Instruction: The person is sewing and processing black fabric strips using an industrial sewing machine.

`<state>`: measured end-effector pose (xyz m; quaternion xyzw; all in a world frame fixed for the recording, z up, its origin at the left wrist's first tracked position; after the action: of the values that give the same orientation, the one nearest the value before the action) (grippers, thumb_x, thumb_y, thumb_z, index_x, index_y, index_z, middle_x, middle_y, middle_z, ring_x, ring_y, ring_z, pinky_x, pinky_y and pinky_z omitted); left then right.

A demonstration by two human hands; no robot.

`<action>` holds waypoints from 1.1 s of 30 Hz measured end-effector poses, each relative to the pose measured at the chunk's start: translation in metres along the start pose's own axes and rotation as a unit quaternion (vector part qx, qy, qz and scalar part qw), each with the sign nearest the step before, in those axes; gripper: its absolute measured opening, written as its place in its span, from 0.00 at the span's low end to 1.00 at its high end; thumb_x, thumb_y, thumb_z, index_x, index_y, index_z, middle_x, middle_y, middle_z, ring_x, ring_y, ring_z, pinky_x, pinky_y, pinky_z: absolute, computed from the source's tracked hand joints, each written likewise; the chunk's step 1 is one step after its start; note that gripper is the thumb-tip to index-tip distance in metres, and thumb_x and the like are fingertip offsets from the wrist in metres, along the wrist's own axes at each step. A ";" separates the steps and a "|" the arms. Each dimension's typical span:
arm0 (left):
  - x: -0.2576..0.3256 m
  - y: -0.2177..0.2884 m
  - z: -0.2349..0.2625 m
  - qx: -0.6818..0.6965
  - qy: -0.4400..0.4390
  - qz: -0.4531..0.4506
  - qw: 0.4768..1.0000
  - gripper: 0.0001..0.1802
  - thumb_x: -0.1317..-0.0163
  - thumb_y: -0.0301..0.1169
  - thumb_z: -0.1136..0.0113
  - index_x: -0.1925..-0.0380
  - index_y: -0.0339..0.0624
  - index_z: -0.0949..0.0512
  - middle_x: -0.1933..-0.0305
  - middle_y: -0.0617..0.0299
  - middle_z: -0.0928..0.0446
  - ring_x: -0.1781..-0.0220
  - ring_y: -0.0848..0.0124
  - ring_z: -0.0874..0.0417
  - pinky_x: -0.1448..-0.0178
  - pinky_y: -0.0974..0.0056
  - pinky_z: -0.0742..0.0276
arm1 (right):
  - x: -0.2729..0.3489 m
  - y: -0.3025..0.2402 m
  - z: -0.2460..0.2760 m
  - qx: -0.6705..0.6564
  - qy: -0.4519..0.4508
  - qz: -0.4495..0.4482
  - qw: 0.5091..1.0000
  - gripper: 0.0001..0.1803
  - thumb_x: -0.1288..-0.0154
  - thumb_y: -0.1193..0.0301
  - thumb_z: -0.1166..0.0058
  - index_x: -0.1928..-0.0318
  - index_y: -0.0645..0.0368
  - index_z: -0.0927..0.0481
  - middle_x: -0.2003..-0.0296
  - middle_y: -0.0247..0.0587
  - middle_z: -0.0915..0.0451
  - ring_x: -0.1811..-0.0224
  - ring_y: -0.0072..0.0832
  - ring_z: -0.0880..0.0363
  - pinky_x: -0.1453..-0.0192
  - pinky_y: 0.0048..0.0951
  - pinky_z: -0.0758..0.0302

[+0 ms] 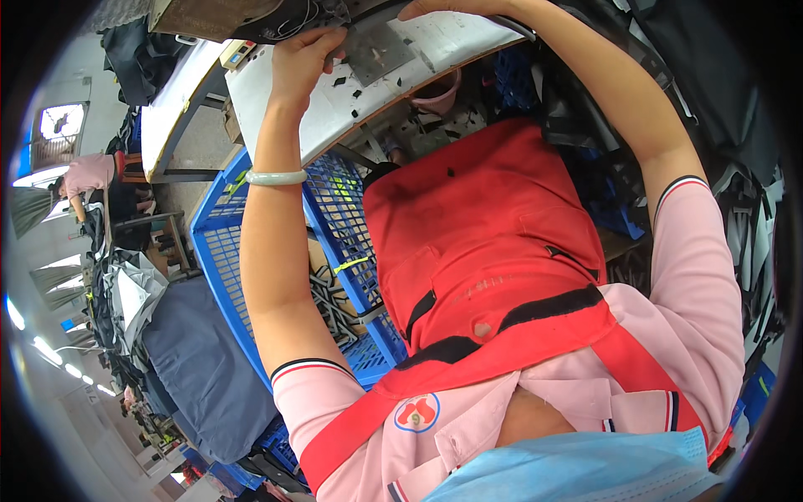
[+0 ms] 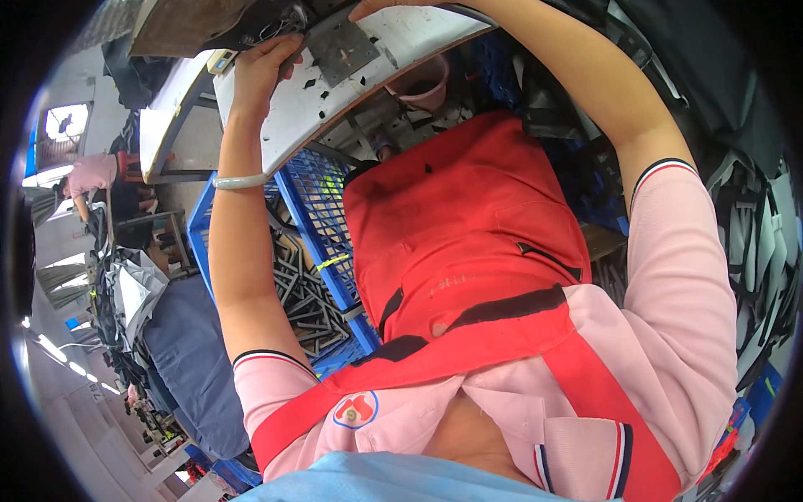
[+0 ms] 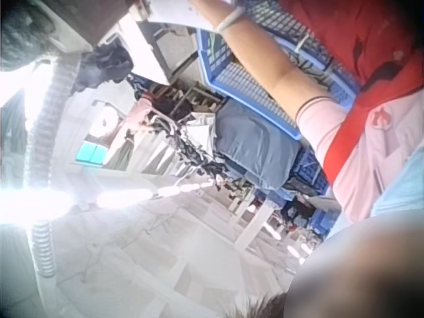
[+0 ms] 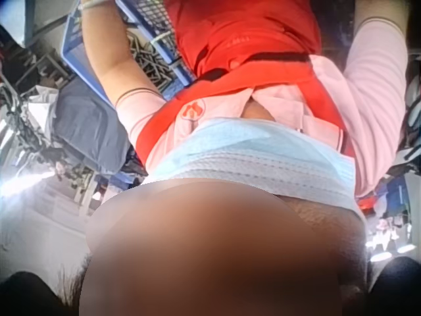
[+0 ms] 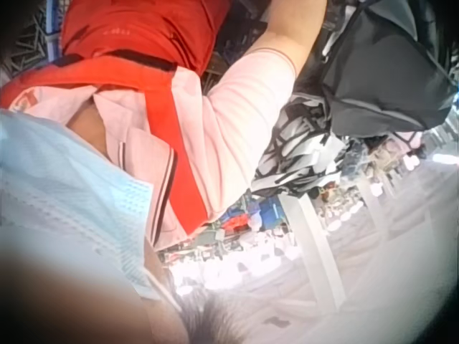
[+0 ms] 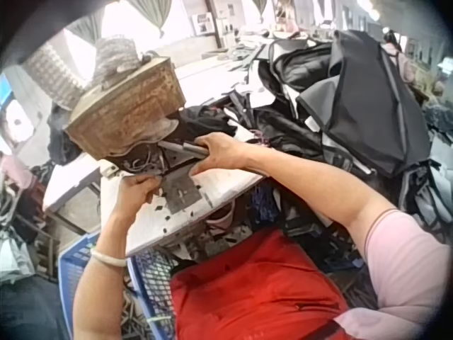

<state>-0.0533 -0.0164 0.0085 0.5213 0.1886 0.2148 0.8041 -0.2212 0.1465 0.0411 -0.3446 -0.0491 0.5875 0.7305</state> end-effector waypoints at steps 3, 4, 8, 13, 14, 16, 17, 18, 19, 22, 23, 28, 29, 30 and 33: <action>-0.001 -0.006 0.003 0.021 0.015 0.014 1.000 0.13 0.41 0.33 0.34 0.61 0.35 0.14 0.73 0.60 0.17 0.77 0.79 0.25 0.72 0.73 0.31 | 0.000 0.004 0.001 -0.004 -0.046 -0.028 0.999 0.42 0.52 0.51 0.29 0.47 0.73 0.25 0.55 0.65 0.21 0.51 0.48 0.21 0.48 0.40 0.27; -0.002 -0.006 0.004 0.023 0.013 0.014 1.000 0.13 0.41 0.33 0.34 0.61 0.35 0.14 0.73 0.60 0.17 0.77 0.79 0.25 0.72 0.73 0.31 | 0.001 0.005 0.001 0.000 -0.034 -0.024 0.999 0.42 0.52 0.51 0.29 0.46 0.73 0.26 0.55 0.66 0.21 0.50 0.48 0.21 0.47 0.40 0.27; 0.011 -0.006 0.019 -0.061 0.051 -0.063 0.995 0.15 0.39 0.35 0.35 0.59 0.35 0.14 0.72 0.60 0.17 0.74 0.77 0.22 0.68 0.72 0.26 | 0.036 -0.007 -0.005 0.019 0.043 0.048 0.998 0.39 0.50 0.54 0.30 0.45 0.70 0.26 0.56 0.65 0.20 0.51 0.50 0.20 0.48 0.41 0.26; 0.041 0.022 -0.034 -0.117 -0.105 -0.041 0.987 0.17 0.36 0.36 0.36 0.56 0.32 0.17 0.70 0.62 0.18 0.71 0.76 0.19 0.69 0.72 0.21 | 0.098 -0.090 -0.094 0.172 0.004 0.339 0.925 0.10 0.46 0.67 0.42 0.65 0.58 0.21 0.59 0.40 0.21 0.53 0.35 0.22 0.48 0.32 0.24; 0.041 0.029 -0.045 -0.111 -0.127 -0.040 0.985 0.17 0.36 0.36 0.36 0.56 0.32 0.17 0.68 0.61 0.18 0.71 0.75 0.18 0.69 0.71 0.21 | 0.109 -0.101 -0.109 0.160 0.055 0.416 0.893 0.08 0.49 0.68 0.44 0.68 0.57 0.21 0.62 0.38 0.21 0.54 0.33 0.23 0.49 0.32 0.25; 0.038 0.026 -0.044 0.001 -0.119 -0.069 0.990 0.16 0.34 0.37 0.37 0.56 0.34 0.17 0.67 0.62 0.17 0.68 0.75 0.17 0.64 0.70 0.20 | 0.111 -0.117 -0.134 0.303 0.016 0.403 0.864 0.05 0.46 0.71 0.48 0.68 0.57 0.22 0.59 0.37 0.22 0.52 0.33 0.23 0.47 0.30 0.24; 0.041 0.042 -0.062 0.050 -0.119 -0.027 0.991 0.17 0.36 0.43 0.38 0.64 0.38 0.15 0.75 0.62 0.19 0.75 0.74 0.20 0.70 0.68 0.24 | 0.105 -0.089 -0.151 0.257 0.005 0.327 0.909 0.06 0.50 0.69 0.46 0.75 0.57 0.23 0.70 0.34 0.21 0.59 0.34 0.22 0.52 0.32 0.24; 0.043 0.032 -0.055 0.049 -0.114 -0.024 0.992 0.17 0.36 0.43 0.38 0.64 0.38 0.15 0.75 0.62 0.19 0.75 0.74 0.20 0.70 0.68 0.24 | 0.099 -0.084 -0.145 0.239 -0.021 0.319 0.917 0.05 0.50 0.70 0.45 0.75 0.57 0.24 0.71 0.38 0.19 0.62 0.37 0.19 0.55 0.35 0.23; 0.046 0.012 -0.046 0.032 -0.104 -0.009 0.994 0.17 0.34 0.42 0.39 0.61 0.37 0.16 0.71 0.62 0.18 0.70 0.74 0.18 0.62 0.68 0.22 | 0.091 -0.076 -0.141 0.224 -0.082 0.285 0.928 0.05 0.49 0.71 0.45 0.72 0.58 0.23 0.70 0.43 0.19 0.62 0.40 0.19 0.56 0.38 0.23; 0.067 -0.056 -0.030 -0.117 -0.136 0.062 0.982 0.21 0.30 0.44 0.44 0.54 0.36 0.18 0.61 0.59 0.16 0.60 0.71 0.17 0.50 0.67 0.23 | 0.075 -0.054 -0.101 0.120 -0.156 0.162 0.967 0.13 0.49 0.73 0.42 0.60 0.60 0.22 0.67 0.53 0.18 0.61 0.49 0.18 0.55 0.45 0.23; 0.081 -0.066 -0.033 -0.059 -0.157 0.138 0.976 0.20 0.31 0.43 0.43 0.58 0.35 0.17 0.65 0.61 0.17 0.66 0.74 0.21 0.59 0.70 0.27 | 0.073 -0.042 -0.085 0.138 -0.198 0.086 0.967 0.18 0.50 0.71 0.35 0.57 0.58 0.22 0.65 0.50 0.18 0.56 0.51 0.20 0.51 0.46 0.24; 0.116 -0.061 -0.024 0.186 -0.191 0.246 0.932 0.18 0.33 0.41 0.41 0.62 0.34 0.16 0.73 0.66 0.21 0.74 0.80 0.28 0.70 0.74 0.35 | 0.070 -0.031 -0.025 0.035 -0.222 -0.012 0.974 0.33 0.46 0.59 0.34 0.45 0.64 0.29 0.61 0.63 0.20 0.55 0.54 0.21 0.51 0.44 0.25; 0.104 -0.040 -0.021 0.122 -0.140 0.184 0.965 0.17 0.34 0.39 0.39 0.62 0.34 0.16 0.75 0.67 0.22 0.75 0.80 0.29 0.71 0.75 0.36 | 0.078 -0.028 -0.015 -0.005 -0.159 0.075 0.984 0.33 0.46 0.58 0.34 0.44 0.64 0.29 0.61 0.63 0.20 0.55 0.55 0.21 0.51 0.44 0.25; 0.096 -0.022 -0.014 0.057 -0.084 0.122 0.987 0.16 0.35 0.38 0.38 0.62 0.34 0.15 0.76 0.68 0.22 0.76 0.81 0.30 0.72 0.76 0.37 | 0.083 -0.034 -0.007 -0.048 -0.096 0.164 0.981 0.34 0.46 0.58 0.34 0.44 0.64 0.29 0.61 0.64 0.20 0.55 0.55 0.21 0.51 0.44 0.25; 0.075 -0.002 -0.008 -0.068 -0.053 -0.008 0.996 0.15 0.37 0.37 0.36 0.62 0.34 0.15 0.76 0.66 0.21 0.75 0.80 0.27 0.70 0.73 0.32 | 0.062 -0.025 -0.005 0.077 -0.144 -0.027 0.986 0.34 0.45 0.57 0.34 0.44 0.65 0.28 0.60 0.64 0.20 0.53 0.55 0.21 0.50 0.43 0.26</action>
<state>0.0061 0.0295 -0.0025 0.4744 0.1344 0.1931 0.8483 -0.1796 0.1981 0.0305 -0.1973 -0.1181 0.6128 0.7560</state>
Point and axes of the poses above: each hand's wrist, its own x-axis away from the middle knuckle, its own z-axis out of the back of the hand, y = z × x, the point moved 5 cm from there along -x, towards the middle knuckle
